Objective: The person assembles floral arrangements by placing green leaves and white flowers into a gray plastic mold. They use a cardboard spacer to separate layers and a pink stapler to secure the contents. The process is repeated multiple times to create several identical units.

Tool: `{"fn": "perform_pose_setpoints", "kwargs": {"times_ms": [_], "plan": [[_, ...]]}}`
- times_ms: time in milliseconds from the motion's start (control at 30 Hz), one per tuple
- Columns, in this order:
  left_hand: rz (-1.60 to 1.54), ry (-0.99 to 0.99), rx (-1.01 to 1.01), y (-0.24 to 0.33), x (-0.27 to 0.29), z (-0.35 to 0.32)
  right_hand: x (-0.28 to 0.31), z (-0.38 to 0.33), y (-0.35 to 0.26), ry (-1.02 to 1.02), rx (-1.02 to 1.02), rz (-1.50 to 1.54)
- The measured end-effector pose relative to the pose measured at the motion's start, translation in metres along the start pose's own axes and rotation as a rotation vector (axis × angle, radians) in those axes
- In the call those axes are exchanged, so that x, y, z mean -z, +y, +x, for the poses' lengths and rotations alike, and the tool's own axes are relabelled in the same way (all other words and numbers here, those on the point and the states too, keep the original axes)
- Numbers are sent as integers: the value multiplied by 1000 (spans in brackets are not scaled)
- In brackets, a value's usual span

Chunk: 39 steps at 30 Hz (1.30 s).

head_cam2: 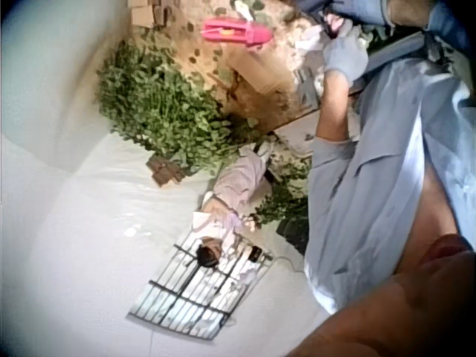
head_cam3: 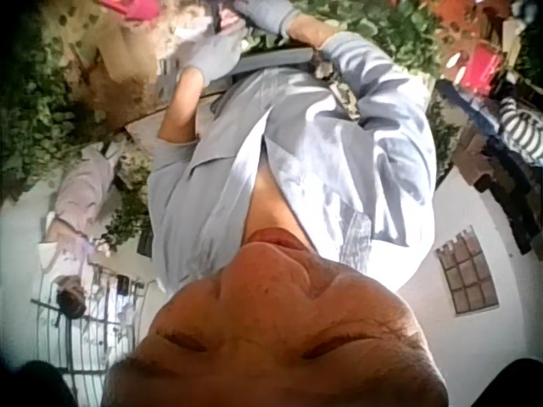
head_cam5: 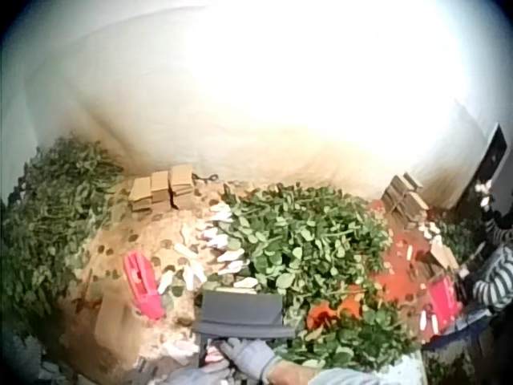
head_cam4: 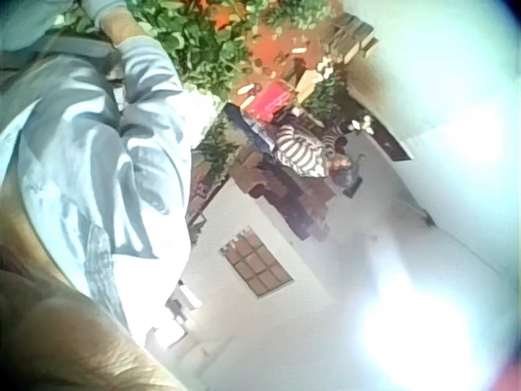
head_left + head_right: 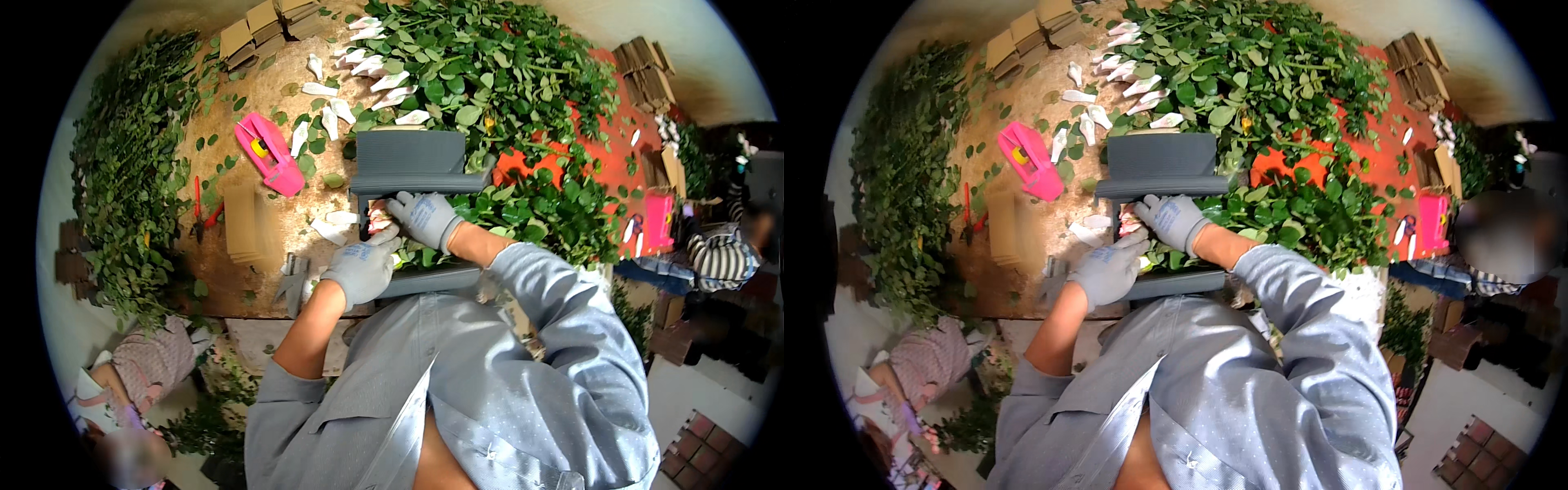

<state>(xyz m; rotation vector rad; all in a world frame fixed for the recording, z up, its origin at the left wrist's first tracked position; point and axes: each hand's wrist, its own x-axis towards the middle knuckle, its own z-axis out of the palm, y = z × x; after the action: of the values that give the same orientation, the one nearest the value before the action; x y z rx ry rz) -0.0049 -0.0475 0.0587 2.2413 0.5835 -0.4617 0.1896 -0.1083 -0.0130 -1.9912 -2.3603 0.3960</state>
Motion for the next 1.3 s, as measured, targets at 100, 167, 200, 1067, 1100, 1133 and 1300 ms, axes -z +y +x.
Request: {"fn": "perform_pose_setpoints", "kwargs": {"times_ms": [100, 167, 200, 1067, 1100, 1133, 1300], "plan": [[69, -14, 8, -3, 0, -1, 6, 1, 2, 17, 40, 76], [8, 64, -91, -14, -9, 2, 10, 2, 2, -23, 5, 140], [-23, 79, -121, -18, -10, 3, 8, 2, 3, -11, 15, 154], [171, 117, -72, -4, 4, 12, 37, -138, 46, 221, -528, 7], [171, 119, -86, -4, 4, 13, 28, -142, 50, 137, -541, -32], [165, 119, -89, -7, 3, 13, 30, -142, 49, 76, -539, 18], [158, 111, -56, 0, 6, 13, 54, -126, 88, 27, -534, 167]]}}
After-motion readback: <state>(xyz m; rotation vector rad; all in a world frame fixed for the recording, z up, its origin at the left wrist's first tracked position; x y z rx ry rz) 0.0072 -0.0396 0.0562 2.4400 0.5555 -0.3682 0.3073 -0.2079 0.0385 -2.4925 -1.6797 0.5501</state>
